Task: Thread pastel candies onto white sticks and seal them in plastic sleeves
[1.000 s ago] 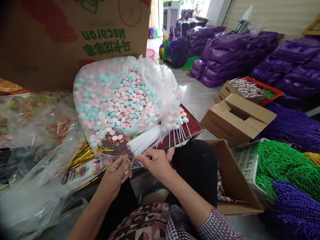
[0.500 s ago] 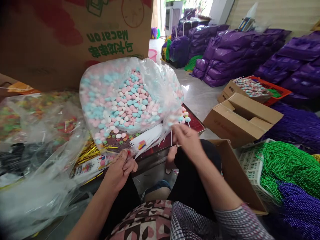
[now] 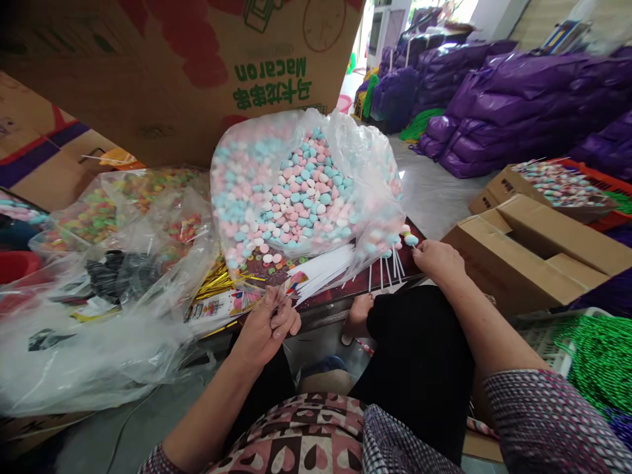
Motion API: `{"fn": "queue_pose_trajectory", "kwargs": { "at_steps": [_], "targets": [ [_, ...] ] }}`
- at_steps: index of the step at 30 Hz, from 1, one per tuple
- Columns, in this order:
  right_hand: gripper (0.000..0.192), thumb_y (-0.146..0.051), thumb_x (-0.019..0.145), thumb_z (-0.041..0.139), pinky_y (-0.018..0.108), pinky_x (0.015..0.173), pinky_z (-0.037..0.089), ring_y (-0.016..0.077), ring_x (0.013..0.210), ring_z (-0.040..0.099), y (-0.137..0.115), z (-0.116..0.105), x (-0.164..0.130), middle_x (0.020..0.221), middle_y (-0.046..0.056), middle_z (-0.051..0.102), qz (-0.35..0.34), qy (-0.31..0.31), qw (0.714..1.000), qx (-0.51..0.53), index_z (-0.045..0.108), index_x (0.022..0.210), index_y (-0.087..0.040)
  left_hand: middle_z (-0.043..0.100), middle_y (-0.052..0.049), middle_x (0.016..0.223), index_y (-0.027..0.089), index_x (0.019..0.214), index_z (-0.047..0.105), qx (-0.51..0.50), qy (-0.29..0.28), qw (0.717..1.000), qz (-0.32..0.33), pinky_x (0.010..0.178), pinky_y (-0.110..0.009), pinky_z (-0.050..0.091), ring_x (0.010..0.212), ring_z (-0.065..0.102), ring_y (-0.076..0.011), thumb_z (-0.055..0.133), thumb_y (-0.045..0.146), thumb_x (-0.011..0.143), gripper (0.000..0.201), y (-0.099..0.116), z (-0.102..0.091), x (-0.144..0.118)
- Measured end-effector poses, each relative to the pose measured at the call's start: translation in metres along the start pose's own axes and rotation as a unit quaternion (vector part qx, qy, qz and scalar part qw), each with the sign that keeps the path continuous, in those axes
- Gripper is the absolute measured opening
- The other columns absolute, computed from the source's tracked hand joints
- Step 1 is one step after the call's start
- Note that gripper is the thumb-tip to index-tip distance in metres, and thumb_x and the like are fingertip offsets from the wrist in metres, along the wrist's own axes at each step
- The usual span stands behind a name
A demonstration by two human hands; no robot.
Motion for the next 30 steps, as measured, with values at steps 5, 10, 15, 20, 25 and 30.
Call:
{"fn": "queue_pose_trajectory", "kwargs": {
  "at_steps": [5,10,15,20,25,30],
  "targets": [
    [0.02,-0.028,0.082,0.056,0.034,0.062,0.037,0.0217,0.063,0.06,0.015,-0.004,0.003,0.06,0.01,0.065,0.031,0.046,0.993,0.102,0.061,0.064,-0.019,0.028,0.012,0.041,0.016,0.065,0.049,0.004,0.011,1.0,0.005,0.046,-0.021,0.04,0.033,0.025,-0.002,0.071,0.055,0.077,0.046,0.004,-0.004,0.001],
    [0.026,-0.045,0.091,0.045,0.028,0.055,0.047,0.0169,0.059,0.063,0.018,-0.008,-0.02,0.073,0.007,0.07,0.025,0.099,0.951,0.291,0.055,0.081,-0.022,0.028,0.012,0.041,0.016,0.065,0.05,0.027,0.016,0.999,0.007,0.047,-0.021,0.04,0.033,0.025,-0.0018,0.069,0.059,0.077,0.048,0.005,-0.007,0.002],
    [0.03,-0.046,0.076,0.073,0.024,0.052,0.047,0.0113,0.057,0.059,-0.028,-0.014,-0.075,0.08,0.002,0.069,-0.083,0.039,0.798,0.595,0.058,0.087,-0.022,0.028,0.013,0.039,0.016,0.069,0.054,0.045,0.022,0.999,0.017,0.047,-0.021,0.039,0.033,0.024,-0.0024,0.071,0.055,0.077,0.043,0.0,-0.008,0.004],
    [0.021,-0.031,0.073,0.075,0.019,0.038,0.022,0.0034,0.042,0.032,-0.083,0.002,-0.121,0.061,-0.004,0.055,-0.072,-0.071,0.736,0.669,0.058,0.076,-0.02,0.03,0.012,0.04,0.017,0.067,0.052,0.063,0.014,0.998,0.028,0.047,-0.023,0.041,0.034,0.025,-0.0027,0.068,0.056,0.079,0.044,-0.002,-0.008,0.002],
    [0.024,-0.04,0.079,0.069,0.021,0.04,0.012,0.0043,0.043,0.019,-0.118,0.019,-0.15,0.049,-0.009,0.031,-0.038,-0.18,0.705,0.685,0.065,0.086,-0.017,0.031,0.012,0.04,0.017,0.069,0.054,0.103,0.04,0.993,0.051,0.048,-0.023,0.04,0.035,0.024,-0.0031,0.068,0.059,0.077,0.045,-0.003,-0.016,-0.002],
    [0.041,-0.053,0.072,0.074,0.022,0.041,0.009,0.0043,0.043,0.018,-0.134,0.023,-0.161,0.049,-0.008,0.034,-0.024,-0.265,0.703,0.659,0.069,0.089,-0.016,0.048,0.004,0.053,0.016,0.07,0.059,0.228,0.043,0.971,0.06,0.044,-0.02,0.03,0.043,0.034,-0.0056,0.063,0.061,0.079,0.046,-0.002,-0.027,-0.006]
  ]
}}
Point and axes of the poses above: each hand's wrist, its own x-axis towards the middle knuckle, its own z-axis out of the palm, y = z × x, the point moved 1 cm from there along x, towards the middle knuckle
